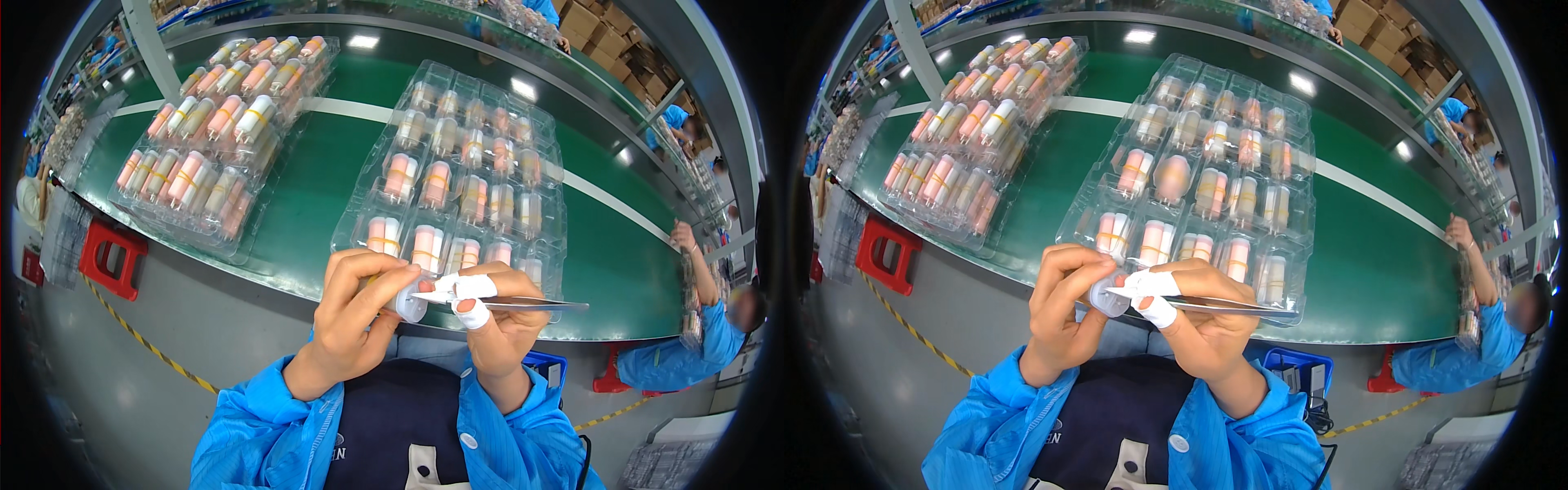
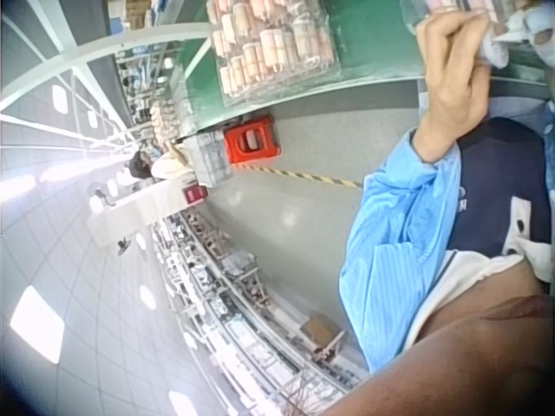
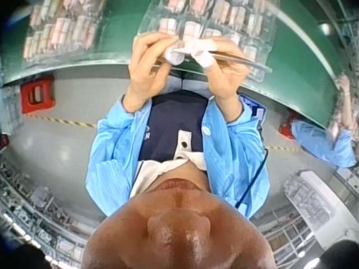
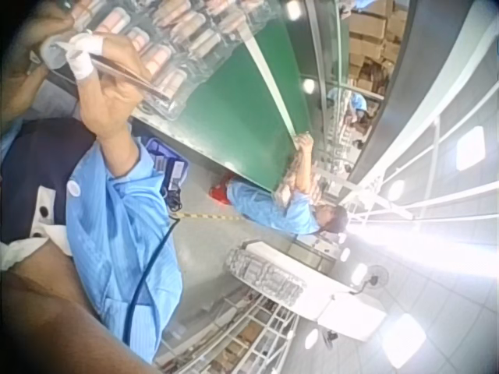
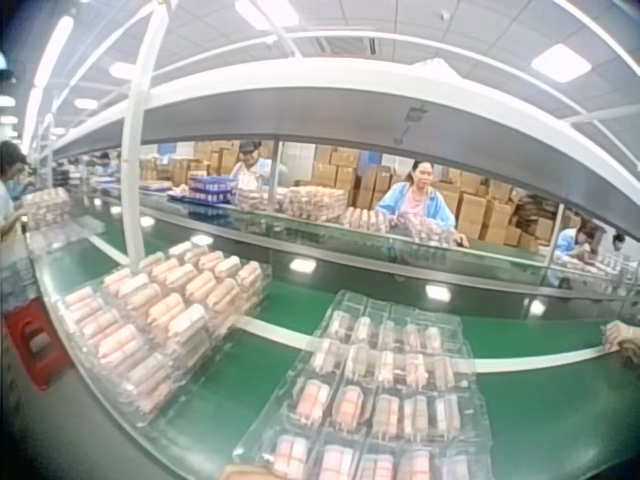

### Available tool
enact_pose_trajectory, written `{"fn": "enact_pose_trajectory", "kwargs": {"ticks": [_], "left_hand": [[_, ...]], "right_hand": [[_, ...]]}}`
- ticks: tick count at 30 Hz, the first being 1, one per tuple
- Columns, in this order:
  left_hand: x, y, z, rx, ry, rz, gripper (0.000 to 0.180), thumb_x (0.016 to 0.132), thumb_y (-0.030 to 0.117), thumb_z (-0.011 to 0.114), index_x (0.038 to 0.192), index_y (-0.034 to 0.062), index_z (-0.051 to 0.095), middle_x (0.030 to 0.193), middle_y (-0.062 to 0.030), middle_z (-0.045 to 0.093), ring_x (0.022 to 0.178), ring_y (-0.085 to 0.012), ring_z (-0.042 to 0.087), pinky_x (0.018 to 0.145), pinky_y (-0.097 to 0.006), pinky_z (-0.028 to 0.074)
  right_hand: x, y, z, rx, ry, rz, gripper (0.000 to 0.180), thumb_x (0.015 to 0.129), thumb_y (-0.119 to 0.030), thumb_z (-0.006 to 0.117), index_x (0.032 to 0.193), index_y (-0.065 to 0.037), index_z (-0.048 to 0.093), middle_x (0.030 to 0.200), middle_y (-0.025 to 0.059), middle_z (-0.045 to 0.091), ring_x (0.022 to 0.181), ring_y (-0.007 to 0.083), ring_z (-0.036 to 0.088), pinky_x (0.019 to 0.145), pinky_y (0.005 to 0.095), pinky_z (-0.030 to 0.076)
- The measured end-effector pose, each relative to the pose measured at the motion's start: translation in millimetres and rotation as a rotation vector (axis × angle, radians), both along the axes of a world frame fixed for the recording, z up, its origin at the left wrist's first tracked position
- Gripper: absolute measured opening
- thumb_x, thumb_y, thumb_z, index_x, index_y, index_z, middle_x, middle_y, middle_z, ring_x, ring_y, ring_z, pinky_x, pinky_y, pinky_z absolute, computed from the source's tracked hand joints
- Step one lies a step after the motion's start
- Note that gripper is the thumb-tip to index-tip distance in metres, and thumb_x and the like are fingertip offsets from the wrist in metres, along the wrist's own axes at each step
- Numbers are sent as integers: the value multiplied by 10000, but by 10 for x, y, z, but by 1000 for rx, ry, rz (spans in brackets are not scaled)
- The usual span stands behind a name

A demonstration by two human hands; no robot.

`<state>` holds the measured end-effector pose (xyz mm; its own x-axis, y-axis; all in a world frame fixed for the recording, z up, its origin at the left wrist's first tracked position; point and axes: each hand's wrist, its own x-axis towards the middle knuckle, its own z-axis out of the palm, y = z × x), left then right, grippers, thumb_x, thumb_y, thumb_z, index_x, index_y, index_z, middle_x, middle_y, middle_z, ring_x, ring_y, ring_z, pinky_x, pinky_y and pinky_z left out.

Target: The person uses tweezers to manipulate small white components inside cylindrical objects wrapped in rubber bands. They repeatedly pick up a cylinder, insert the tweezers into the top opening, and adjust the internal parts before placing the item back into a clear plastic tray. The process is repeated for multiple units on a green assembly table.

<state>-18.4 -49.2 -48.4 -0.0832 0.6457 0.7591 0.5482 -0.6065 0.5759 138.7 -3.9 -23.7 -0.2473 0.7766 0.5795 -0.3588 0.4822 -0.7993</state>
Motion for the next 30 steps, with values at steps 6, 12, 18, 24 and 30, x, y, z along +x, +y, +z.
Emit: {"fn": "enact_pose_trajectory", "kwargs": {"ticks": [6,12,18,24,30], "left_hand": [[-7,-1,25,43,131,60,474,570,-110,633,1034,-9,631,994,-136,571,875,-292,531,733,-347,449],[-39,11,13,82,284,105,467,551,-120,617,1003,-5,643,977,-136,576,861,-292,534,717,-339,449],[-24,-64,105,-12,117,31,467,558,-104,642,1010,13,636,1019,-135,584,894,-299,543,729,-356,462],[-12,-9,-45,31,-62,-100,509,605,-78,688,1086,8,544,1114,-174,571,954,-324,548,767,-368,469],[37,-89,-23,-150,-115,-183,504,703,-69,661,1166,-46,462,1131,-209,513,1001,-288,537,846,-342,454]], "right_hand": [[30,35,92,56,-158,-6,145,744,43,677,885,44,645,818,148,670,728,181,641,634,268,500],[74,67,236,212,-392,-24,149,735,53,664,881,35,647,797,135,660,699,181,635,606,267,492],[54,35,105,-231,62,132,149,766,36,680,910,48,642,859,150,658,806,198,642,687,296,509],[67,-54,71,-3,-63,-2,181,753,22,697,923,45,641,872,159,669,813,198,637,700,294,510],[62,-65,49,-7,-34,-49,187,750,21,695,927,51,645,877,160,673,810,202,640,700,294,509]]}}
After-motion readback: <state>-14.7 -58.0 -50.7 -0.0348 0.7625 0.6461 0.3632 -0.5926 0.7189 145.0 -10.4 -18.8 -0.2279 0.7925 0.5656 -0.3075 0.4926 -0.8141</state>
